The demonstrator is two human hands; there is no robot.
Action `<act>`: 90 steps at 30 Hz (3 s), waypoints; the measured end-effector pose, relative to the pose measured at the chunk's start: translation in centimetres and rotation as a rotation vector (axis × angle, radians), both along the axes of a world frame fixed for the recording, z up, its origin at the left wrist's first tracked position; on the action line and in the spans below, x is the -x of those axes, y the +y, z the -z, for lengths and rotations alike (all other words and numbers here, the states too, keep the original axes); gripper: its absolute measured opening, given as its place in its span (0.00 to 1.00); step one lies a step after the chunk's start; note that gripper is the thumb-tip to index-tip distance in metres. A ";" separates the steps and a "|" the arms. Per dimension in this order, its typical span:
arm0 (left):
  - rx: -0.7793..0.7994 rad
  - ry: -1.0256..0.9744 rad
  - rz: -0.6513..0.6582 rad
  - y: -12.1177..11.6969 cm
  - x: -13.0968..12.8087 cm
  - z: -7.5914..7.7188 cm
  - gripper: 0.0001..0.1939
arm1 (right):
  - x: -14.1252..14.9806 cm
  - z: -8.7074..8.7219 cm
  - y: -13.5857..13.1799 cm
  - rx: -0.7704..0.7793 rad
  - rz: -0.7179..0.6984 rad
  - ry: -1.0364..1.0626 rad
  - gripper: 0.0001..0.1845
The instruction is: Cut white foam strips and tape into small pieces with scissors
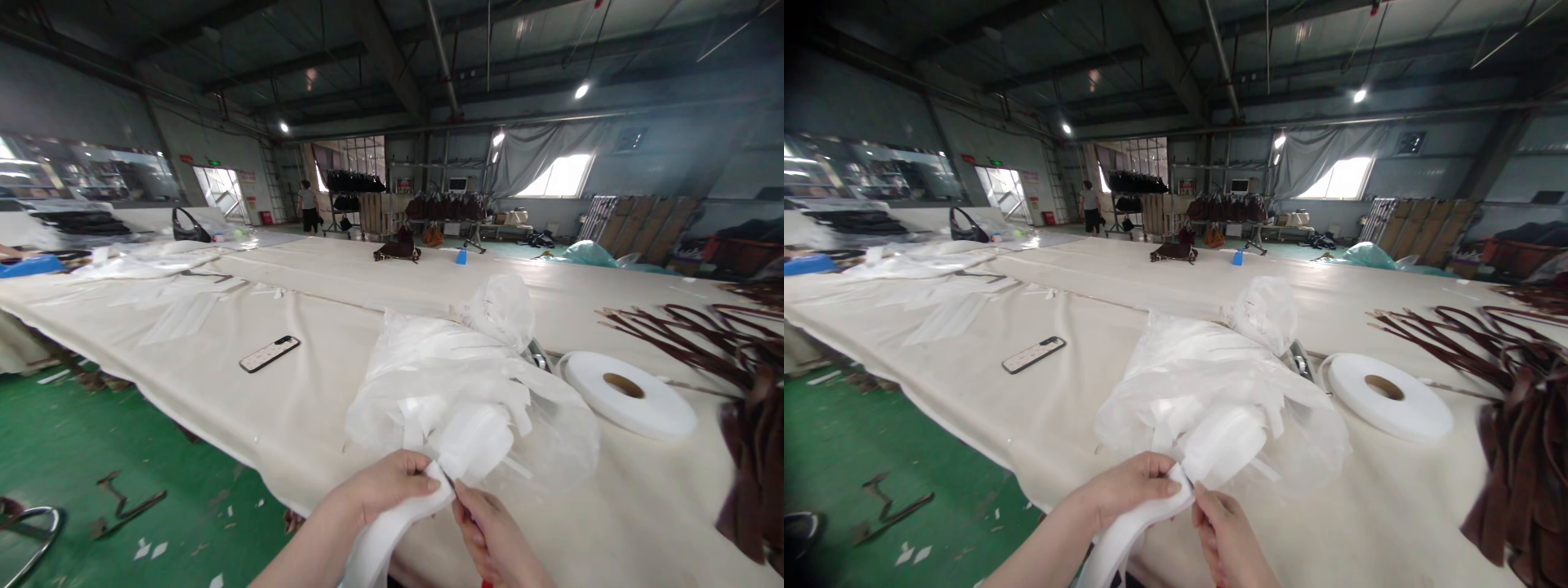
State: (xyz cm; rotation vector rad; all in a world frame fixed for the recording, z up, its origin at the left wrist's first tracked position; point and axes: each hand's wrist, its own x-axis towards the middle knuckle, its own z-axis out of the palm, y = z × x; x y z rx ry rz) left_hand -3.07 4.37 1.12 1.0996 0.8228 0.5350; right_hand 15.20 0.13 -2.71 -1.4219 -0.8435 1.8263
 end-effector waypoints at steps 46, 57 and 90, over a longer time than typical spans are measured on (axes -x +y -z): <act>-0.319 0.178 0.024 -1.5 1.5 0.6 0.23 | -2.6 -3.6 6.7 -0.678 -0.097 -1.216 0.09; -0.085 -0.057 -0.115 -3.3 2.0 1.9 0.24 | -3.3 -1.9 -2.6 -0.348 0.096 -0.353 0.29; 0.014 -0.161 0.012 -4.1 2.1 1.5 0.22 | 2.4 -0.6 -3.5 0.052 -0.030 0.126 0.33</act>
